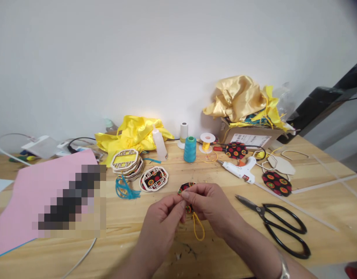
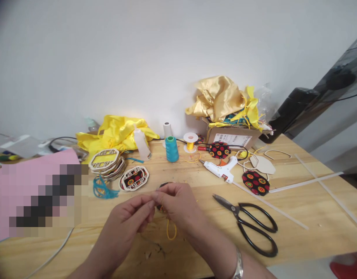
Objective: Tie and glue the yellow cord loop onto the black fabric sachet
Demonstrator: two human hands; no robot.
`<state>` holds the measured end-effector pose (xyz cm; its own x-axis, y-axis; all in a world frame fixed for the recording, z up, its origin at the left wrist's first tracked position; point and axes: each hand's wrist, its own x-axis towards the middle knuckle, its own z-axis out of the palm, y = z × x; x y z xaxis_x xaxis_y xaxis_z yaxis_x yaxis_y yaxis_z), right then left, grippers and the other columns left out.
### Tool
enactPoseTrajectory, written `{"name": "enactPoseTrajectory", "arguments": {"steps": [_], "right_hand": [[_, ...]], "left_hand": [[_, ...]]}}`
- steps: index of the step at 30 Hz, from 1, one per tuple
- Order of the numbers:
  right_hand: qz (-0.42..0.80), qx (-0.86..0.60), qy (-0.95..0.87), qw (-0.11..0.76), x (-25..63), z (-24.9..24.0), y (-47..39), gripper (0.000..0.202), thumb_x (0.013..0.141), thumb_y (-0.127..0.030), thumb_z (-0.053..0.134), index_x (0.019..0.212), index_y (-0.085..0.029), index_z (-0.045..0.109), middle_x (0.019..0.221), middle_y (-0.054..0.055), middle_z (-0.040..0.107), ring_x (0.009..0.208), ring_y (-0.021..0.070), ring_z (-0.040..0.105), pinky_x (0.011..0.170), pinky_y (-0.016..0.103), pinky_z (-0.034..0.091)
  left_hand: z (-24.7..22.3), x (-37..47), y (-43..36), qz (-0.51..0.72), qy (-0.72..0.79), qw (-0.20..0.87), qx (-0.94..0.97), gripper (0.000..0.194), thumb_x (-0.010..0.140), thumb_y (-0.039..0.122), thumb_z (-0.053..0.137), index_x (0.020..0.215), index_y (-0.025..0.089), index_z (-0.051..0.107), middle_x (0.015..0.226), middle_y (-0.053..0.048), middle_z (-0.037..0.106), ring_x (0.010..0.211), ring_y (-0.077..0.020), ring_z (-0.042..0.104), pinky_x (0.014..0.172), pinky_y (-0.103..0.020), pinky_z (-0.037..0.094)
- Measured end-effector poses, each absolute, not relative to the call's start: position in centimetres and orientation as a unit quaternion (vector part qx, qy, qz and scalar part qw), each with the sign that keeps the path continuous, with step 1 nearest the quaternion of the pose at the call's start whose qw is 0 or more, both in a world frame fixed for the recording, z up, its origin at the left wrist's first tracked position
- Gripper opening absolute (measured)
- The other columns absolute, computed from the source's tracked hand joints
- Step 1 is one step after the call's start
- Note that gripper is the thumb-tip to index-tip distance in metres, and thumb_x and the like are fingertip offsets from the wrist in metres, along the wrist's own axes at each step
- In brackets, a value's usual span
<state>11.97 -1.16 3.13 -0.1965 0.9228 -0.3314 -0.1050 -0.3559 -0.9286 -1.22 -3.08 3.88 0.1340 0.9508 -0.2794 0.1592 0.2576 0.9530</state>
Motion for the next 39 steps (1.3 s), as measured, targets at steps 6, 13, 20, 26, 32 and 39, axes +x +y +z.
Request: {"name": "enactPoseTrajectory", "arguments": {"steps": [6, 13, 20, 26, 32, 39], "right_hand": [[0.658, -0.502, -0.4, 0.393, 12.0, 3.3, -1.0, 0.025, 0.067, -0.037, 0.066, 0.065, -0.012, 0.061, 0.045, -0.006, 0.044, 0.038, 0.0029, 0.027, 0.038, 0.019, 0.019], [0.68, -0.494, -0.344, 0.418, 11.9, 3.8, -0.8, 0.024, 0.064, -0.033, 0.069, 0.063, -0.011, 0.06, 0.049, -0.003, 0.052, 0.041, 0.0032, 0.035, 0.039, 0.018, 0.02], [0.655, -0.524, -0.319, 0.442, 12.9, 4.2, 0.4, 0.025, 0.063, -0.034, 0.07, 0.068, -0.013, 0.058, 0.043, -0.009, 0.038, 0.038, 0.0021, 0.029, 0.038, 0.016, 0.02], [0.673, -0.467, -0.315, 0.479, 13.9, 6.2, 2.8, 0.027, 0.06, -0.031, 0.072, 0.066, -0.014, 0.053, 0.047, -0.01, 0.038, 0.037, 0.001, 0.029, 0.034, 0.014, 0.013], [0.678, -0.442, -0.342, 0.477, 13.6, 9.2, 6.4, 0.016, 0.07, -0.021, 0.063, 0.065, -0.01, 0.054, 0.063, 0.001, 0.057, 0.037, 0.0, 0.036, 0.032, 0.012, 0.013], [0.721, -0.403, -0.334, 0.455, 13.3, 11.9, 9.9, 0.013, 0.08, -0.012, 0.051, 0.067, -0.01, 0.052, 0.063, 0.004, 0.057, 0.037, -0.0002, 0.031, 0.029, 0.01, 0.017]], "left_hand": [[3.7, -1.0, -3.1, 0.395, 0.515, 0.656, 0.384, 0.023, 0.076, 0.033, 0.059, 0.062, 0.014, 0.057, 0.047, 0.007, 0.04, 0.042, -0.0052, 0.025, 0.039, -0.018, 0.019], [3.4, -1.0, -3.1, 0.415, 0.522, 0.668, 0.331, 0.019, 0.071, 0.032, 0.065, 0.069, 0.013, 0.062, 0.043, 0.009, 0.034, 0.04, -0.0047, 0.021, 0.037, -0.017, 0.017], [3.4, -1.1, -3.3, 0.412, 0.552, 0.651, 0.319, 0.023, 0.065, 0.034, 0.07, 0.07, 0.012, 0.067, 0.042, 0.009, 0.034, 0.038, -0.0033, 0.022, 0.037, -0.017, 0.015], [2.9, -1.7, -3.3, 0.429, 0.543, 0.656, 0.302, 0.025, 0.064, 0.036, 0.071, 0.074, 0.012, 0.068, 0.044, 0.009, 0.033, 0.04, -0.0035, 0.021, 0.039, -0.017, 0.013], [3.4, -2.3, -3.1, 0.453, 0.552, 0.634, 0.297, 0.032, 0.058, 0.04, 0.074, 0.072, 0.012, 0.069, 0.04, 0.01, 0.03, 0.038, -0.0038, 0.02, 0.038, -0.018, 0.014], [3.6, -3.0, -2.9, 0.464, 0.553, 0.621, 0.305, 0.041, 0.051, 0.047, 0.075, 0.07, 0.012, 0.07, 0.037, 0.009, 0.034, 0.034, -0.0027, 0.024, 0.037, -0.018, 0.015]]}}
